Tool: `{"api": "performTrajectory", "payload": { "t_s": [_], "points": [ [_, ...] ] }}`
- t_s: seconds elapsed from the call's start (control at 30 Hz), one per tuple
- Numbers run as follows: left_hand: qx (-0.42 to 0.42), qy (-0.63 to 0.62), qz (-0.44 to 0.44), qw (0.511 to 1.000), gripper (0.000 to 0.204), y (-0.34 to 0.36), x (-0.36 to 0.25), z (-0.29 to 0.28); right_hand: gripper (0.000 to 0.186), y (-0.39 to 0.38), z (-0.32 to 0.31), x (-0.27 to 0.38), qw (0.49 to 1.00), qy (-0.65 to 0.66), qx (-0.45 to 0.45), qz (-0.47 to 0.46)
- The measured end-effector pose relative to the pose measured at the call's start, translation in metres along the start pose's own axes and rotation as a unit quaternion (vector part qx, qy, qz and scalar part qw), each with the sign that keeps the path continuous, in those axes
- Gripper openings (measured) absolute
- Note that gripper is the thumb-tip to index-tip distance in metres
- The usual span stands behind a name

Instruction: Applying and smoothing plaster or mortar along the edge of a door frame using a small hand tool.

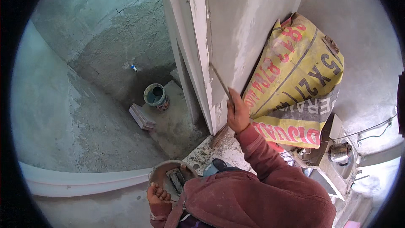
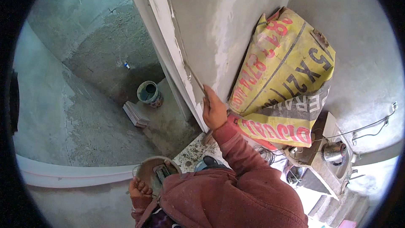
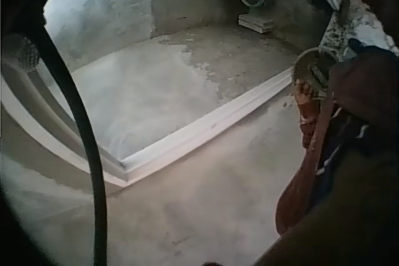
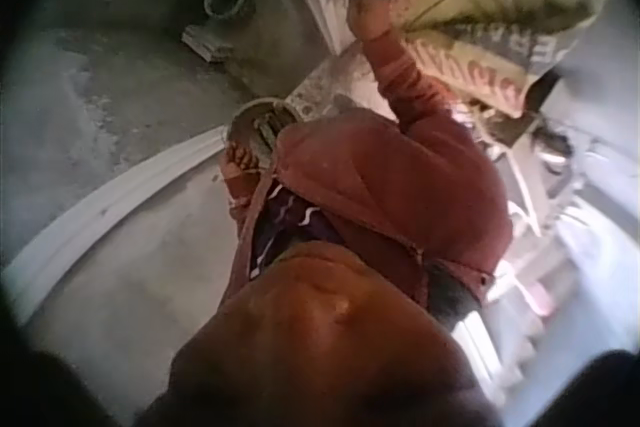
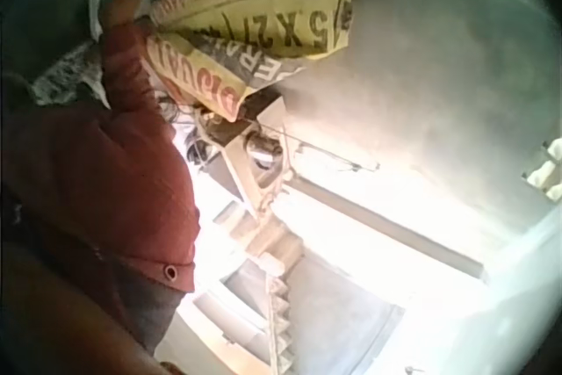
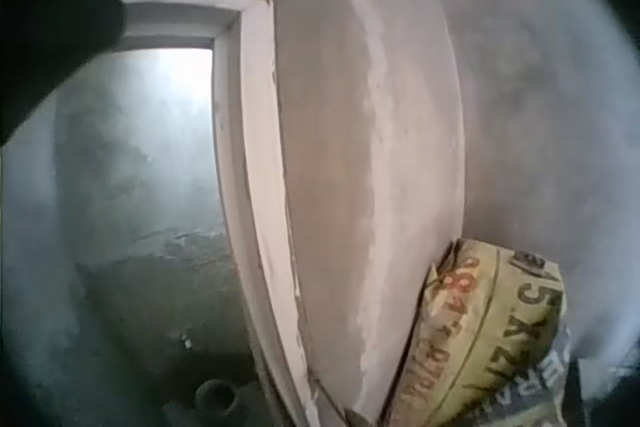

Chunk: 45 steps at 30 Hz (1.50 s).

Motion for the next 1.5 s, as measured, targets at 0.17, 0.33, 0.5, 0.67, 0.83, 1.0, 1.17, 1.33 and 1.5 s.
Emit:
{"api": "performTrajectory", "payload": {
  "t_s": [0.17,0.33,0.5,0.67,0.83,1.0,1.17,1.33,1.5],
  "points": [
    [0.031,0.0,-0.013,0.999,0.021,0.001,-0.004,-0.005,0.038,-0.03,0.003,-0.019,0.997,0.014,0.045,0.063],
    [0.005,-0.009,-0.005,1.0,0.019,-0.004,-0.006,0.001,0.038,-0.02,0.008,-0.014,0.999,0.009,0.021,0.037],
    [-0.012,0.001,0.005,1.0,0.019,-0.002,-0.004,-0.008,0.037,-0.029,0.005,-0.015,0.999,0.002,0.028,0.04],
    [0.027,0.002,0.008,1.0,0.018,-0.004,-0.004,0.006,0.038,-0.028,0.011,-0.026,0.998,-0.014,0.041,0.046],
    [-0.016,-0.018,-0.002,1.0,0.018,-0.009,-0.001,-0.006,0.039,-0.028,0.002,-0.016,0.999,-0.013,0.038,0.033],
    [0.024,-0.03,-0.015,0.999,0.02,0.0,0.0,-0.005,0.037,-0.051,0.013,-0.03,0.995,-0.074,0.062,0.014],
    [-0.045,-0.043,-0.002,0.998,0.022,-0.002,-0.001,-0.021,0.036,-0.105,0.058,0.007,0.954,0.05,0.271,0.114],
    [0.066,-0.109,-0.007,0.992,0.021,0.002,0.002,-0.027,0.031,-0.13,0.151,0.068,0.856,0.141,0.494,-0.047],
    [0.019,-0.13,-0.039,0.991,0.022,-0.006,0.017,-0.048,0.032,-0.086,0.223,0.2,0.83,0.284,0.451,-0.163]
  ]
}}
Point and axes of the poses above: each hand's wrist, its own y-axis towards the middle knuckle, its own z-axis out of the palm, x = y × z, the point moved 5 cm from there along y, towards the middle knuckle, and after that the axes turned 5 degrees about -y, right-handed, at the moved point
